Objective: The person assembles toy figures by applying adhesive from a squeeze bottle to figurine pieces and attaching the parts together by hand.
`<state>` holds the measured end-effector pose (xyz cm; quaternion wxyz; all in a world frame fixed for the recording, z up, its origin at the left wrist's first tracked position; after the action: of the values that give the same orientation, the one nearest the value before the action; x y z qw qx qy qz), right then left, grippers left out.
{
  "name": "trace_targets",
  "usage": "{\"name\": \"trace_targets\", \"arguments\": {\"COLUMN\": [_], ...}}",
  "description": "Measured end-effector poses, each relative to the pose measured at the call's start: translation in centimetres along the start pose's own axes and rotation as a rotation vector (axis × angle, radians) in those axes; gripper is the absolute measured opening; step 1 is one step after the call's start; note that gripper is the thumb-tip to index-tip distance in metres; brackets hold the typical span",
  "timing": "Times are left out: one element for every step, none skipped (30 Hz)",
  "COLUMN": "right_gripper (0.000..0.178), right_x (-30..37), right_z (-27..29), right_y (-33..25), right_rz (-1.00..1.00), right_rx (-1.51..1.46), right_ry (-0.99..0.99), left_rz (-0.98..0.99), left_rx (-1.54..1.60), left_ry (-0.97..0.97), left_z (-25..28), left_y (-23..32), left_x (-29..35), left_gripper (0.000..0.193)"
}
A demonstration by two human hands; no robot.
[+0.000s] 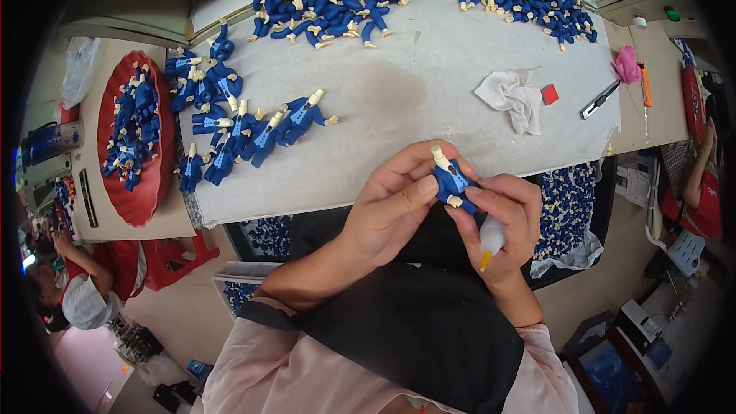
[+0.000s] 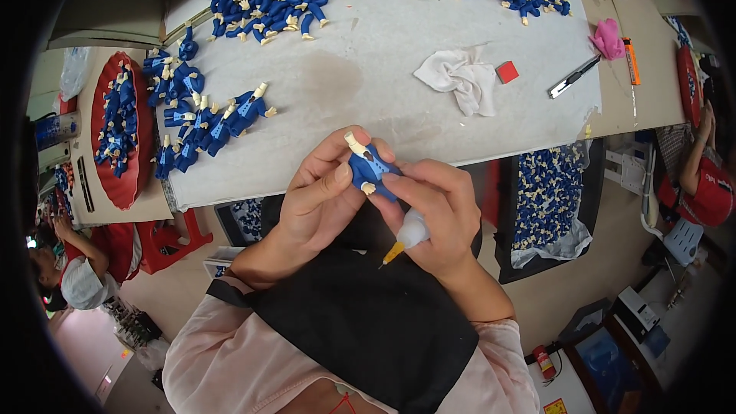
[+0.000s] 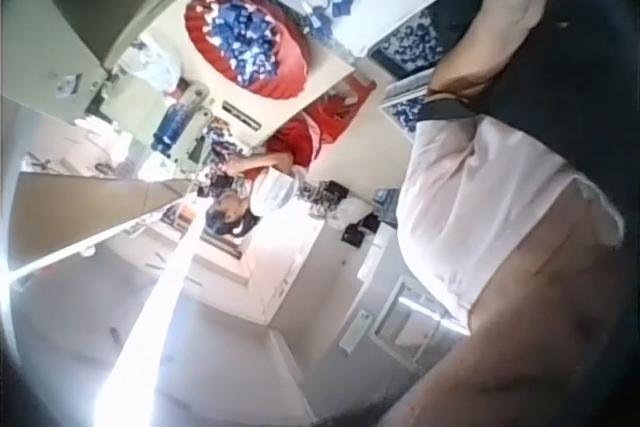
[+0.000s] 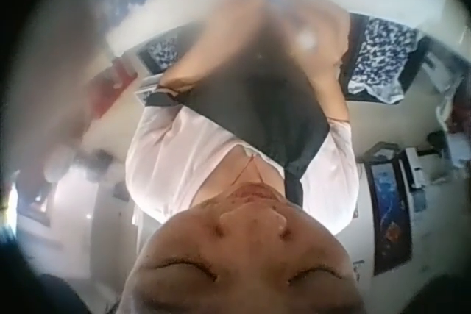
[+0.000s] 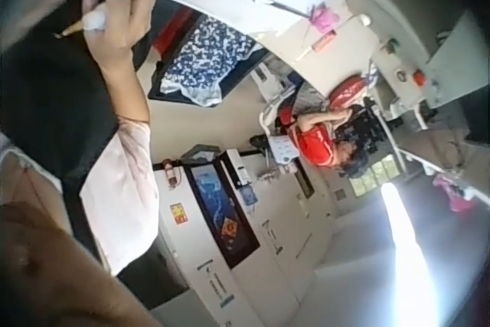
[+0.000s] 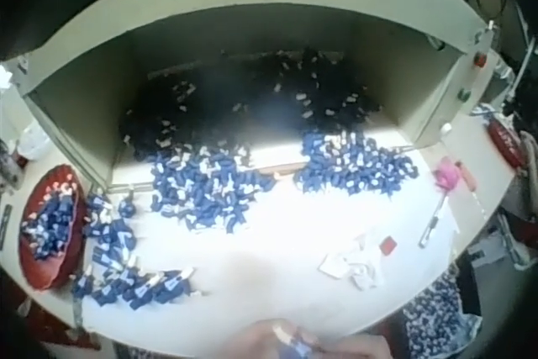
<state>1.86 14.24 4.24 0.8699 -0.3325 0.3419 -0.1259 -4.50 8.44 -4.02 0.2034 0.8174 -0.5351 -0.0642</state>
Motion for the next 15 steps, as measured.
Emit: {"name": "trace_targets", "arguments": {"right_gripper": [0.029, 0.029, 0.028, 0.028, 0.028, 0.027, 0.026, 0.026, 0.025, 0.024, 0.024, 0.024, 0.024, 0.024, 0.027], "right_x": [0.0, 0.1, 0.2, 0.3, 0.5, 0.7, 0.9, 1.1, 1.2, 1.2, 1.1, 1.1, 1.0, 1.0, 1.0], "right_z": [0.0, -0.1, -0.1, -0.1, -0.1, -0.1, -0.1, -0.3, -0.3, -0.3, -0.3, -0.2, -0.2, -0.3, -0.1], "right_y": [0.1, 0.0, 0.2, 0.4, 0.4, 0.8, 1.2, 1.2, 1.4, 1.4, 1.3, 1.2, 1.1, 1.0, 0.3], "right_rz": [-0.005, -0.001, -0.014, -0.027, -0.022, -0.056, -0.091, -0.088, -0.089, -0.091, -0.087, -0.086, -0.086, -0.084, -0.010], "right_rx": [0.005, 0.006, -0.028, -0.062, -0.061, -0.119, -0.175, -0.173, -0.201, -0.228, -0.226, -0.201, -0.176, -0.174, -0.061], "right_ry": [0.009, 0.005, 0.013, 0.021, 0.017, 0.016, 0.015, 0.012, 0.022, 0.032, 0.030, 0.029, 0.029, 0.028, 0.054], "left_rz": [-0.005, -0.021, -0.038, -0.044, -0.069, -0.094, -0.099, -0.072, -0.046, -0.051, -0.101, -0.150, -0.152, -0.159, -0.165], "left_rx": [0.003, -0.045, -0.093, -0.091, -0.147, -0.202, -0.199, -0.242, -0.286, -0.283, -0.289, -0.294, -0.293, -0.296, -0.300], "left_ry": [-0.001, 0.019, 0.038, 0.038, 0.019, 0.002, 0.001, -0.009, -0.019, -0.022, -0.013, -0.003, -0.005, 0.006, 0.019], "left_z": [-0.2, -0.2, -0.1, 0.0, -0.2, -0.3, -0.4, -0.6, -0.9, -1.1, -1.3, -1.5, -1.7, -1.7, -1.6], "left_y": [0.1, 0.2, 0.4, 0.4, 0.6, 0.8, 1.0, 1.0, 1.0, 1.0, 1.3, 1.6, 1.7, 1.8, 1.9], "left_x": [0.0, 0.1, 0.2, 0.2, 0.3, 0.3, 0.4, 0.5, 0.5, 0.5, 0.6, 0.7, 0.7, 0.7, 0.7], "left_gripper": [0.030, 0.030, 0.031, 0.031, 0.032, 0.034, 0.034, 0.036, 0.039, 0.039, 0.040, 0.042, 0.042, 0.043, 0.044]}}
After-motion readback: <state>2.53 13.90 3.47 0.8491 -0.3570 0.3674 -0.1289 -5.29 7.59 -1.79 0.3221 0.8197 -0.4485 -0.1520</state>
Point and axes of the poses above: each hand's wrist, its own x-axis away from the middle knuckle, its own z-axis out of the back of the hand, y = z × x, the point moved 10 cm from there along -x, towards the middle knuckle, and after that the axes turned 1 degree about x, right-handed, at the moved point
